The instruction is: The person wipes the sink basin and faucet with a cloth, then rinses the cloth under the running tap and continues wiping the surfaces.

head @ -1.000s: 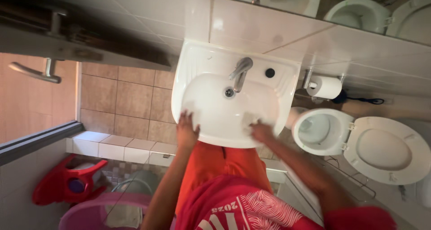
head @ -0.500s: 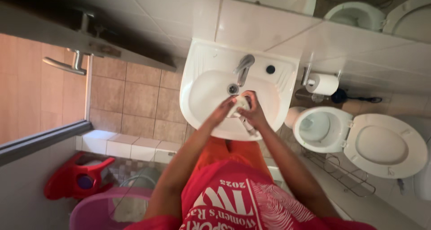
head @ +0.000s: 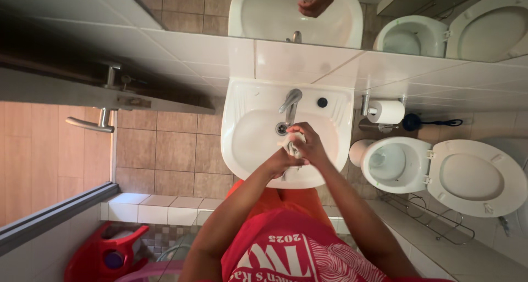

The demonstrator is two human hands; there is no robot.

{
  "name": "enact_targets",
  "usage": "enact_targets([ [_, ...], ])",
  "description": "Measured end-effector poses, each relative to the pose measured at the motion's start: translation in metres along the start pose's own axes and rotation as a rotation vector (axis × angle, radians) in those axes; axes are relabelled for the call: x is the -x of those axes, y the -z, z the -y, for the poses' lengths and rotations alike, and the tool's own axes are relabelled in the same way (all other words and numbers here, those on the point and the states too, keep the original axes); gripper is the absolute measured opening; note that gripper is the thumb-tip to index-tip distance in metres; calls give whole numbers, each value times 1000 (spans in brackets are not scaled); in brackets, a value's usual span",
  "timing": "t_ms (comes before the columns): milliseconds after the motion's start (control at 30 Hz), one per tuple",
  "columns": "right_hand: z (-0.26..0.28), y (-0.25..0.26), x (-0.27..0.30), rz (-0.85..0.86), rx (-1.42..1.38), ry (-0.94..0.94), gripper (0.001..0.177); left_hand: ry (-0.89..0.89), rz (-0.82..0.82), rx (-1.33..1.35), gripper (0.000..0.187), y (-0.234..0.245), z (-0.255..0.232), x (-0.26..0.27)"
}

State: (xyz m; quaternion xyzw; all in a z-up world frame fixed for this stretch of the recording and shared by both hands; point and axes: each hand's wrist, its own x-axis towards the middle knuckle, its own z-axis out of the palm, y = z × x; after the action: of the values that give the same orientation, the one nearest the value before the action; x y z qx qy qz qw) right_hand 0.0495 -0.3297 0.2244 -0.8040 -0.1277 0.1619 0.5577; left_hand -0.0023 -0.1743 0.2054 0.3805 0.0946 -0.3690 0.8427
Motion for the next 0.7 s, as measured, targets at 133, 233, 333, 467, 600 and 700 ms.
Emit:
enact_targets([
  [133,34,31,-7,158,-882,-103,97,-29,-102,-51,55,1,-1,-13],
  [233,46,32,-10,396,-1117,-180,110,103,15,-6,32,16,5,-29],
  [333,41,33,-19,549,-1125,-185,101,341,213,186,26,42,14,-50],
  [467,38,43,-20,489,-917,-240,86,410,363,142,17,44,24,-60],
  [600,46,46,-19,426,-552,-255,72,382,64,-168,19,20,10,-41],
  [700,38,39,-19,348,-478,-311,69,417,-61,-134,23,19,11,-41],
])
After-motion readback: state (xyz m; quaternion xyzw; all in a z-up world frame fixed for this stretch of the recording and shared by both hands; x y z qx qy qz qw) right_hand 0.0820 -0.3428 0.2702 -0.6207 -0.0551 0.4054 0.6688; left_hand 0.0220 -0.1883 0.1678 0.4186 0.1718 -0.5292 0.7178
